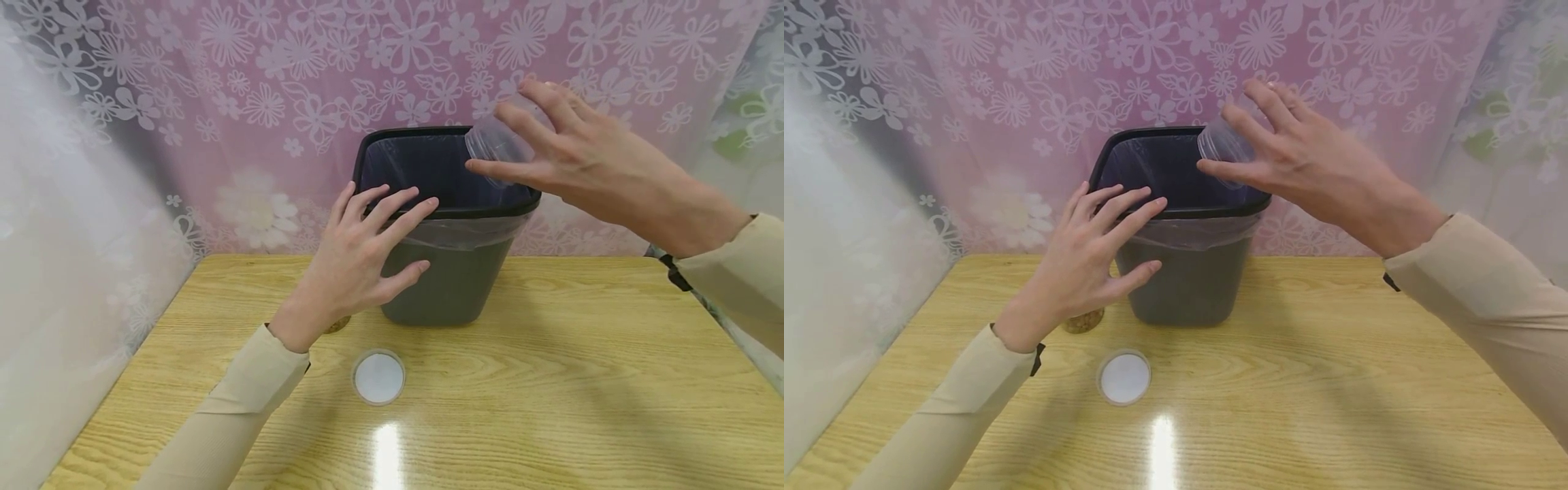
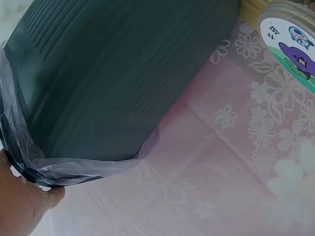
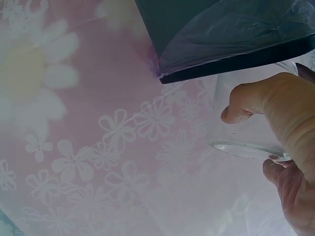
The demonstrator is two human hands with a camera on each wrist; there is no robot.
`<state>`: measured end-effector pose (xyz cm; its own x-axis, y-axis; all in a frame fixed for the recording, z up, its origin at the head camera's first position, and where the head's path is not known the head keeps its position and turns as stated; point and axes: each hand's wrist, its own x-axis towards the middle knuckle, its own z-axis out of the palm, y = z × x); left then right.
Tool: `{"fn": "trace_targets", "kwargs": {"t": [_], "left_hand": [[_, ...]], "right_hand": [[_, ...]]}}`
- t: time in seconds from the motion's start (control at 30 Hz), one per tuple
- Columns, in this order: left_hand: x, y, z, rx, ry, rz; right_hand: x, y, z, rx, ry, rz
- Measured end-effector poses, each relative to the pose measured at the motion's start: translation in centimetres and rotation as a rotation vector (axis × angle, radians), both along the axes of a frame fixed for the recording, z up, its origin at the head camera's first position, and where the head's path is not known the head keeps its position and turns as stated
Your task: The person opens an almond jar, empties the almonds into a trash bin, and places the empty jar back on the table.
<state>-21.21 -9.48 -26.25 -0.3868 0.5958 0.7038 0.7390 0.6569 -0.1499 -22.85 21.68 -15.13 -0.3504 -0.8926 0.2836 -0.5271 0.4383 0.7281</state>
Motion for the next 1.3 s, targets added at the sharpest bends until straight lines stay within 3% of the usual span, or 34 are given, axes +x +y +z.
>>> {"fn": "trace_targets", "kwargs": {"t": [0.23,0.47,0.67,0.83,1.0,1.17,1.3], "left_hand": [[0.0,0.0,-0.1,-0.002,-0.009,0.002],[0.0,-0.1,-0.2,-0.001,-0.015,0.002],[-0.1,0.0,-0.2,0.000,-0.008,0.003],[0.0,0.0,-0.2,0.004,-0.009,0.004],[0.0,0.0,-0.1,0.000,-0.008,0.006],[0.0,0.1,-0.1,0.003,0.003,0.006],[-0.1,0.1,-0.1,0.005,0.009,0.003]], "right_hand": [[-0.4,0.0,-0.1,0.027,0.005,0.026],[-1.1,0.3,0.1,0.041,0.033,-0.017],[-1.6,-0.1,0.0,0.030,-0.006,0.055],[-2.0,-0.2,0.3,0.025,0.018,0.006],[-1.8,-0.7,0.5,0.012,0.004,0.054],[-1.8,-1.1,1.0,0.004,0.044,0.011],[-2.1,-1.3,1.0,0.011,0.021,0.006]]}}
